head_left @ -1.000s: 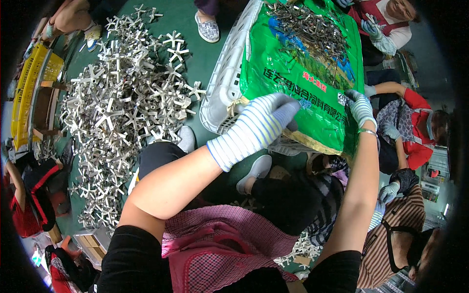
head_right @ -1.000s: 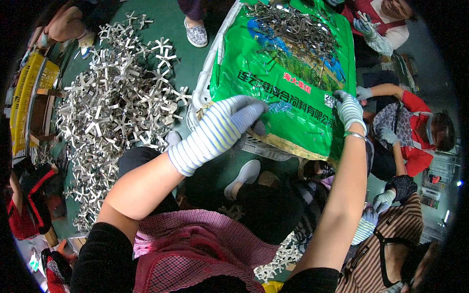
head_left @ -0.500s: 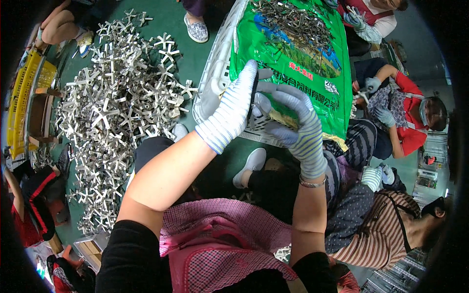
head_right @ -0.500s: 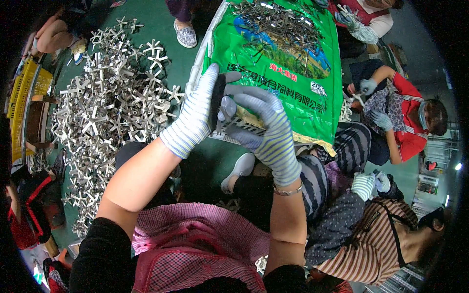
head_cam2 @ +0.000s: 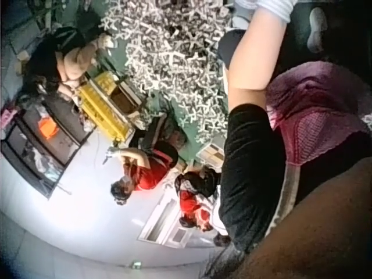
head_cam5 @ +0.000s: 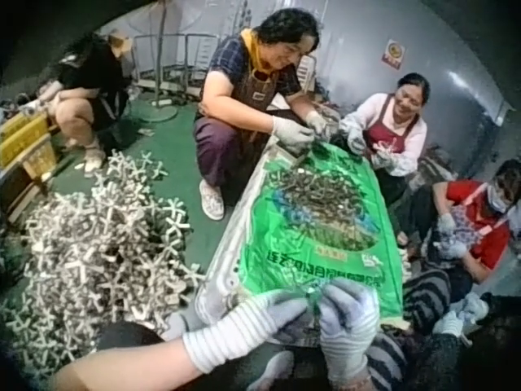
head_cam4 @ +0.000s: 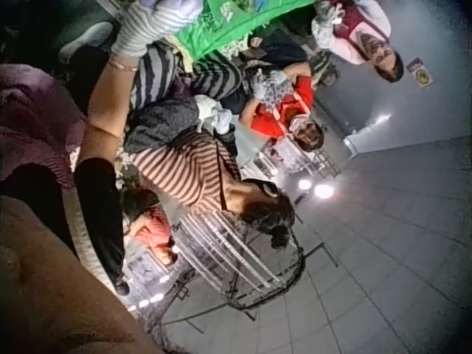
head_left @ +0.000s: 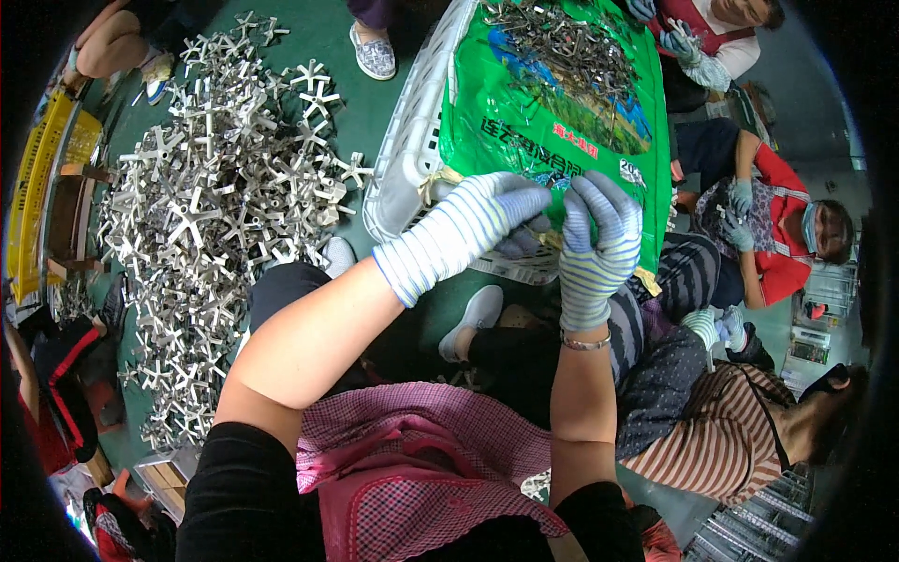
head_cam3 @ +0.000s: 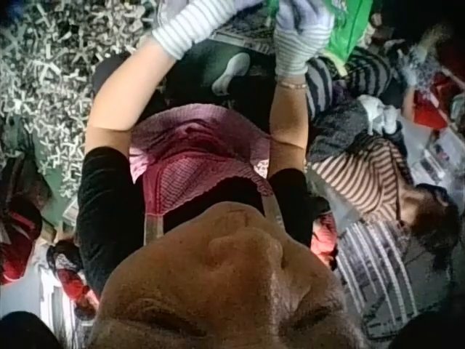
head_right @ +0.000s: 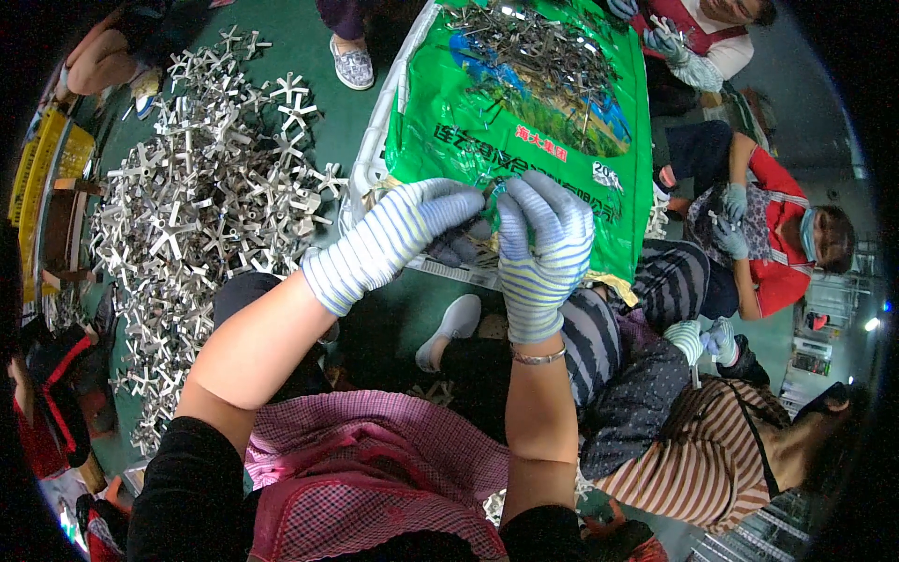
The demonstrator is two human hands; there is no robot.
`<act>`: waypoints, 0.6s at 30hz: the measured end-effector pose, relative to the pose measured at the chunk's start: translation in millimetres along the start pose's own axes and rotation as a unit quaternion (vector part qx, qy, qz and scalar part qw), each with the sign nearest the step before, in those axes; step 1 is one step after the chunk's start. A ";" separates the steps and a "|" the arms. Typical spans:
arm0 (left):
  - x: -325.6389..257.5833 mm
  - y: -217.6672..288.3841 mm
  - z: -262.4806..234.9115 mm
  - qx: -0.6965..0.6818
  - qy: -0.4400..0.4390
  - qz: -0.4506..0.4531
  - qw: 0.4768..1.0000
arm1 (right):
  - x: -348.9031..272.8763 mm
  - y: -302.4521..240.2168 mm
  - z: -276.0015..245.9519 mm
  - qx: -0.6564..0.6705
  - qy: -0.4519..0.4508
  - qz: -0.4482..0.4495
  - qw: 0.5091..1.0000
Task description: Inserting small metal pins into white plastic cross-shaped components for assembly.
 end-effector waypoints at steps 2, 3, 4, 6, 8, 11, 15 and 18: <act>-1.7 -3.9 -2.3 0.100 0.017 0.003 0.995 | 2.8 -3.5 2.7 0.034 -0.038 -0.025 0.998; -0.4 0.6 -2.5 0.163 0.046 0.054 0.984 | 2.4 -5.0 5.8 0.064 -0.065 -0.040 0.995; -1.2 0.1 -2.0 0.163 0.045 0.053 0.984 | -3.2 -2.3 6.3 0.064 -0.065 -0.039 0.995; -4.4 1.9 -3.8 0.159 0.077 0.025 0.984 | -13.7 19.6 4.6 0.191 -0.013 0.119 0.974; -3.5 11.6 -12.0 0.142 0.109 0.065 0.982 | -9.8 40.4 -7.2 0.214 0.039 0.276 0.936; 0.8 21.8 -18.2 0.111 0.148 0.137 0.973 | -18.5 97.3 -8.8 0.125 -0.009 0.303 0.945; 1.3 20.7 -18.5 0.138 0.149 0.137 0.970 | -38.5 125.5 28.1 0.118 -0.174 0.337 0.918; 4.2 17.5 -14.7 0.150 0.145 0.129 0.969 | -45.3 133.5 51.9 0.117 -0.201 0.354 0.906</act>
Point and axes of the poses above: each hand's wrist, its own x-axis towards the middle knuckle, its own z-axis out of the palm, y = z × x, the point moved 5 cm from there along x, towards the middle knuckle, and after that the axes turned 5 degrees about -x, right-handed, at the moved point
